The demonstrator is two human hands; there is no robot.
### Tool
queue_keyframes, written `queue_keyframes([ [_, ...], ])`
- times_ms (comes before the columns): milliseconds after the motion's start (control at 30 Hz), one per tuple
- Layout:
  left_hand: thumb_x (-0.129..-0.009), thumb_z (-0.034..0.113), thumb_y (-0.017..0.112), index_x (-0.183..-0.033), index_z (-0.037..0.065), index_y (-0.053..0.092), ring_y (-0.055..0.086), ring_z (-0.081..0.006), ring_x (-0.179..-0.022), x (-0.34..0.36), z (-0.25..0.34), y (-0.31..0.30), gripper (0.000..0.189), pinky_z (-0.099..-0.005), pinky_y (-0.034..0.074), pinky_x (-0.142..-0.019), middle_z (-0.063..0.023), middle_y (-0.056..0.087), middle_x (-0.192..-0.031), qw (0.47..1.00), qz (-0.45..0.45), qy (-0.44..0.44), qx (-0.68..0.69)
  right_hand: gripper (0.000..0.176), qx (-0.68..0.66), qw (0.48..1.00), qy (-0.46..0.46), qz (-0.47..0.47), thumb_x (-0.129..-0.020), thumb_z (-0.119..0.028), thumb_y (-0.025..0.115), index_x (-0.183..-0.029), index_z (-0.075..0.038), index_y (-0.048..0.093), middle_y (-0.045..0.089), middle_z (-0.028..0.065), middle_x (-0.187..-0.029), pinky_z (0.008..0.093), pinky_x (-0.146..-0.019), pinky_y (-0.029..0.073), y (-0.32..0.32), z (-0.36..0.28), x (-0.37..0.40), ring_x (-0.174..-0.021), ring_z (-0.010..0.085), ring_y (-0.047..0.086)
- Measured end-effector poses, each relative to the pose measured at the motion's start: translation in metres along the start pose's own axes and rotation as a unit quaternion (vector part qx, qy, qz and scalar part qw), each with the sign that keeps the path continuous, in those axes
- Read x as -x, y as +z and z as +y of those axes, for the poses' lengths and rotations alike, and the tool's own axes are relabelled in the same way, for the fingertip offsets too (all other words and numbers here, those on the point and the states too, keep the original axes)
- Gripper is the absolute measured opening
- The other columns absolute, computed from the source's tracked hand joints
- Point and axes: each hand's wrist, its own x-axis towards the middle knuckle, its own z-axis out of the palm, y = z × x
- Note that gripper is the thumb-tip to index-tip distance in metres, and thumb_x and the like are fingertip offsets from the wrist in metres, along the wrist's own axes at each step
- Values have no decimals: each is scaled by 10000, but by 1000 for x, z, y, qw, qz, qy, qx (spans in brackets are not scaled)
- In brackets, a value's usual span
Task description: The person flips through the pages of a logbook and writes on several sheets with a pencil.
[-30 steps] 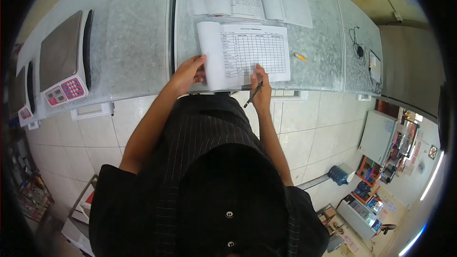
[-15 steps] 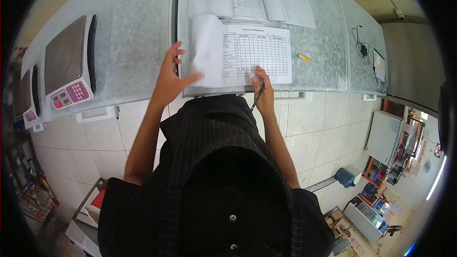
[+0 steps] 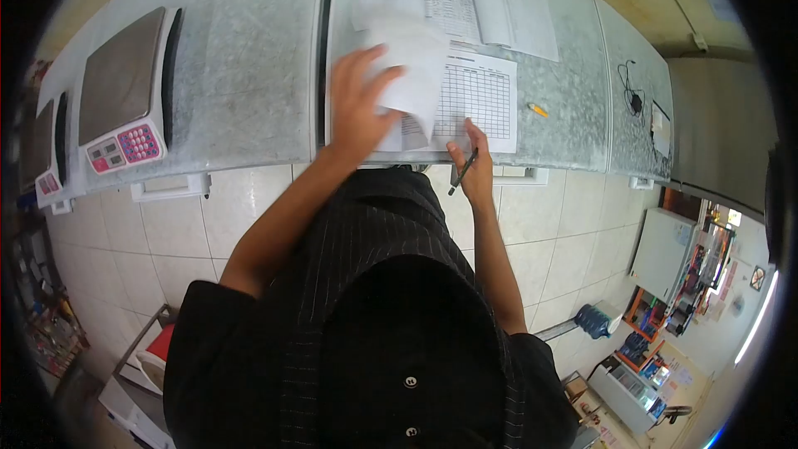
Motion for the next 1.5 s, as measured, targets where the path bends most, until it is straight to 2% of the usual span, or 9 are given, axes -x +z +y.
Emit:
queue_keyframes([
  [33, -627, 79, 752, -1132, 108, 596, 423, -337, -1213, -6, 12, 18, 530, -462, 332, -1014, -115, 467, -1318, 998, 20, -1, 64, 439, 5, 1000, -18, 14, -882, -201, 624, -1235, 15, 480, 503, 199, -1311, 388, -1055, 328, 2, -11, 2, -1272, 316, 428],
  [167, -672, 140, 748, -1263, 112, 482, 411, -333, -1253, 14, 70, 64, 649, -432, 340, -1048, -132, 438, -1339, 899, -261, 50, 349, 477, -125, 990, -55, 43, -871, -158, 628, -1270, 27, 445, 518, 162, -1229, 359, -944, 416, -5, 13, 12, -1128, 261, 504],
  [300, -734, 114, 677, -1108, 88, 563, 486, -280, -1182, 38, 78, 43, 392, -401, 366, -1024, -137, 525, -1251, 852, -385, 47, 352, 265, -161, 959, 60, 223, -912, -96, 566, -1108, 82, 552, 615, 133, -985, 307, -823, 451, -16, 10, 7, -906, 187, 565],
  [333, -746, 110, 651, -1030, 78, 588, 512, -277, -1146, 39, 63, 36, 293, -401, 380, -1002, -129, 560, -1203, 833, -429, 13, 350, 246, -140, 961, -18, 239, -934, -114, 551, -1071, 90, 569, 625, 121, -959, 292, -809, 444, -16, 8, 2, -881, 167, 556],
  [367, -759, 105, 626, -953, 68, 612, 539, -273, -1110, 41, 50, 28, 199, -401, 394, -981, -122, 596, -1155, 811, -471, -20, 346, 241, -109, 967, -8, 228, -934, -106, 552, -1069, 93, 564, 616, 117, -974, 291, -815, 443, -18, 4, 4, -889, 167, 549],
  [433, -762, 84, 591, -761, 44, 590, 580, -259, -1005, 46, 29, 11, 39, -390, 421, -912, -89, 646, -1034, 867, -392, -21, 308, 232, -50, 977, 12, 206, -933, -90, 552, -1066, 100, 555, 599, 108, -1004, 290, -826, 442, -21, -3, 10, -907, 167, 534],
  [533, -759, 75, 579, -735, 46, 583, 583, -261, -963, 60, 4, -12, 38, -375, 429, -880, -86, 647, -1020, 870, -409, -44, 273, 227, -52, 974, 15, 218, -933, -116, 560, -1029, 89, 584, 608, 106, -1004, 303, -834, 446, -21, -1, 10, -911, 165, 543],
  [867, -782, 59, 485, -690, 16, 527, 580, -275, -914, 94, -6, -36, 110, -355, 443, -829, -120, 637, -965, 846, -424, -196, 256, 267, -76, 967, 35, 239, -925, -223, 588, -972, 38, 621, 621, 68, -882, 290, -732, 459, -21, 15, 10, -792, 135, 546],
  [1500, -794, 57, 536, -754, 24, 546, 586, -220, -820, 100, -13, -34, 53, -294, 454, -706, -88, 620, -1027, 864, -390, -194, 253, 234, -108, 963, 84, 233, -926, -243, 586, -852, -21, 570, 629, 70, -800, 285, -734, 466, -26, 13, 18, -767, 148, 618],
])
